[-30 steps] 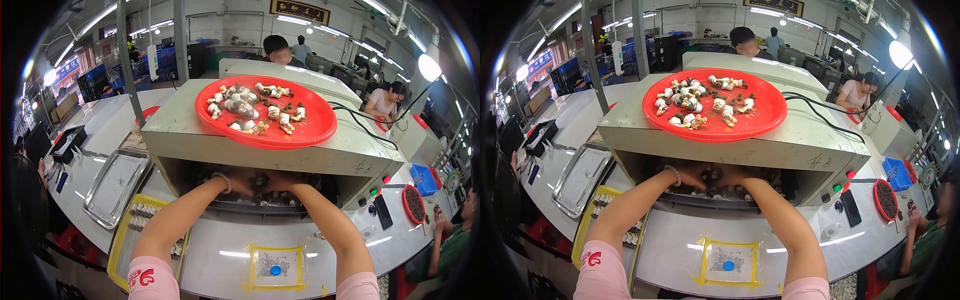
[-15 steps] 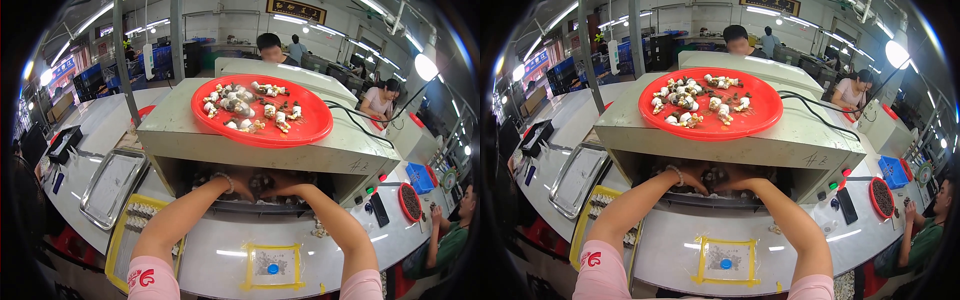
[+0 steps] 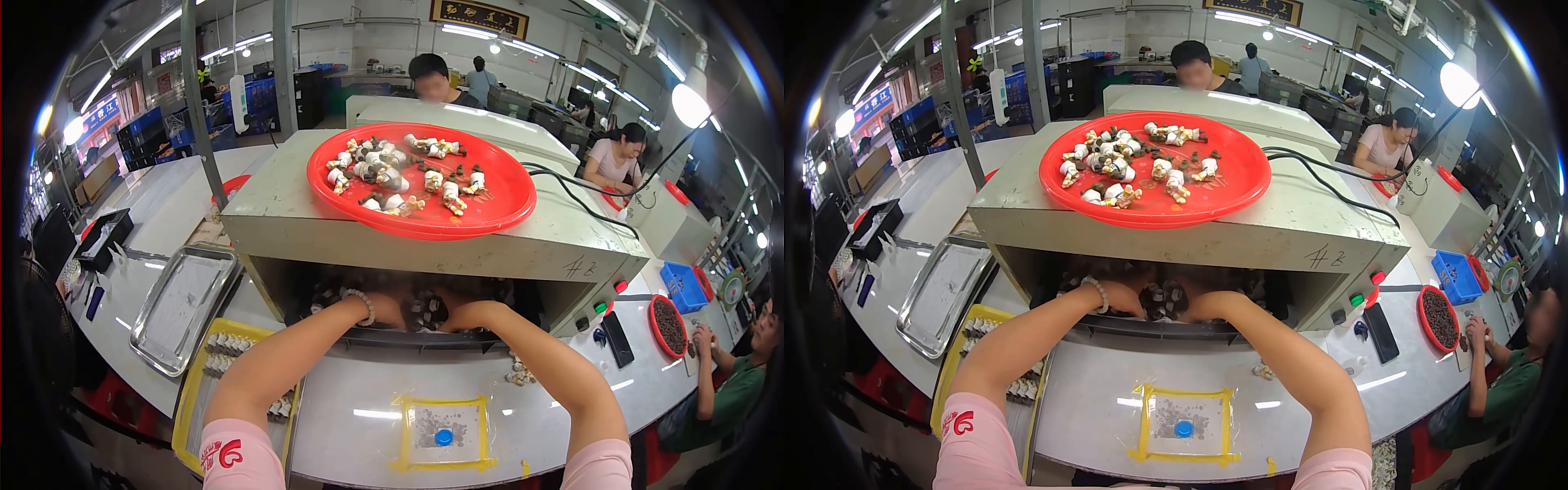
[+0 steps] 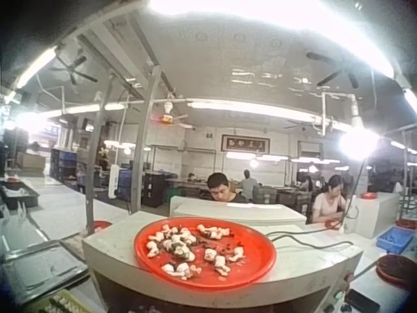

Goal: The person assembles and organizes small industrial components and plastic pieces by hand into a tray.

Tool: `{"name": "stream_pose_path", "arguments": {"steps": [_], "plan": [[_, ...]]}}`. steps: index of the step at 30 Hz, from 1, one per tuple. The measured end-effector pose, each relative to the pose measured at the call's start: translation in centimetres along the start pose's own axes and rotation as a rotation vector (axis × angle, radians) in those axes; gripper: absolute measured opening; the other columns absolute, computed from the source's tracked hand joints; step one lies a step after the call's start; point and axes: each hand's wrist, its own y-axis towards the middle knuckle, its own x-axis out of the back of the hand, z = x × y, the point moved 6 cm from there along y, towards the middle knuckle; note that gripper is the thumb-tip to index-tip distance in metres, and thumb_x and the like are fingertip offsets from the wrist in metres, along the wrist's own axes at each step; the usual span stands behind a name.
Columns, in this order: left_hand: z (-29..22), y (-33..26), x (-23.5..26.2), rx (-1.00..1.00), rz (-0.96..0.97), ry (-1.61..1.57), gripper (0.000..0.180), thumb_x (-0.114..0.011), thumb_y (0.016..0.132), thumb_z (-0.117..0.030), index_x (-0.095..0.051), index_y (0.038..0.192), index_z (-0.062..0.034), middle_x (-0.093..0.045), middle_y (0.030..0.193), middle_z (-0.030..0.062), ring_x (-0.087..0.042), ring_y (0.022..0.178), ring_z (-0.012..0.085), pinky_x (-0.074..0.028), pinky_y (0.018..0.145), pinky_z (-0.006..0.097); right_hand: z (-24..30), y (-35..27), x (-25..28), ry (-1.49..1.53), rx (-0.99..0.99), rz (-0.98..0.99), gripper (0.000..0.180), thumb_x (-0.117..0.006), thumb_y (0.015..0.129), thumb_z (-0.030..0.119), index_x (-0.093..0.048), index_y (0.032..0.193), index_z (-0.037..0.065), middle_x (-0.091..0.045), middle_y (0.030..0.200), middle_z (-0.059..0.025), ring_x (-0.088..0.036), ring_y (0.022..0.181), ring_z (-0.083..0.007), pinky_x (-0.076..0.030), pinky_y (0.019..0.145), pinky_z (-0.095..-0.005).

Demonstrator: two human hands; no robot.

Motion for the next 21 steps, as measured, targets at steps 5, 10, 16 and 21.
{"name": "stream_pose_path", "arguments": {"steps": [5,10,16,21], "plan": [[-1.4,0.9,-0.3,0.0,-0.059,0.073,0.102,-0.082,0.056,-0.025,-0.03,0.139,0.0013,-0.04,0.14,0.0248,-0.04,0.13,0.0352,-0.038,0.104,0.039,0.3,0.8,0.3,0.08,-0.038,0.068,0.107,-0.084,0.055,0.035,-0.028,0.143,0.01,-0.036,0.143,-0.0221,-0.034,0.134,-0.0351,-0.032,0.109,-0.0391],[-1.5,0.7,-0.5,0.034,-0.116,0.069,0.099,-0.081,0.056,-0.017,-0.03,0.139,0.0001,-0.043,0.138,0.0242,-0.042,0.128,0.0358,-0.039,0.104,0.039,-1.0,0.9,-1.0,0.176,-0.047,0.026,0.108,-0.086,0.054,0.03,-0.027,0.143,0.01,-0.036,0.143,-0.0213,-0.035,0.133,-0.035,-0.032,0.109,-0.0387],[-0.1,0.8,-0.8,0.025,-0.135,-0.065,0.094,-0.081,0.055,-0.013,-0.034,0.136,0.0,-0.048,0.132,0.0222,-0.048,0.122,0.0349,-0.041,0.101,0.037,0.1,0.9,-1.0,0.261,0.003,-0.002,0.108,-0.086,0.054,0.028,-0.029,0.143,0.009,-0.037,0.142,-0.0198,-0.036,0.132,-0.0339,-0.032,0.109,-0.0379],[-0.5,0.6,-0.2,-0.041,-0.145,-0.171,0.093,-0.08,0.055,-0.011,-0.036,0.135,-0.0001,-0.05,0.13,0.0211,-0.049,0.121,0.033,-0.041,0.1,0.036,-0.1,1.4,-1.2,0.323,0.079,-0.004,0.106,-0.085,0.055,0.026,-0.029,0.143,0.008,-0.037,0.143,-0.02,-0.038,0.131,-0.0324,-0.033,0.108,-0.0363]]}}
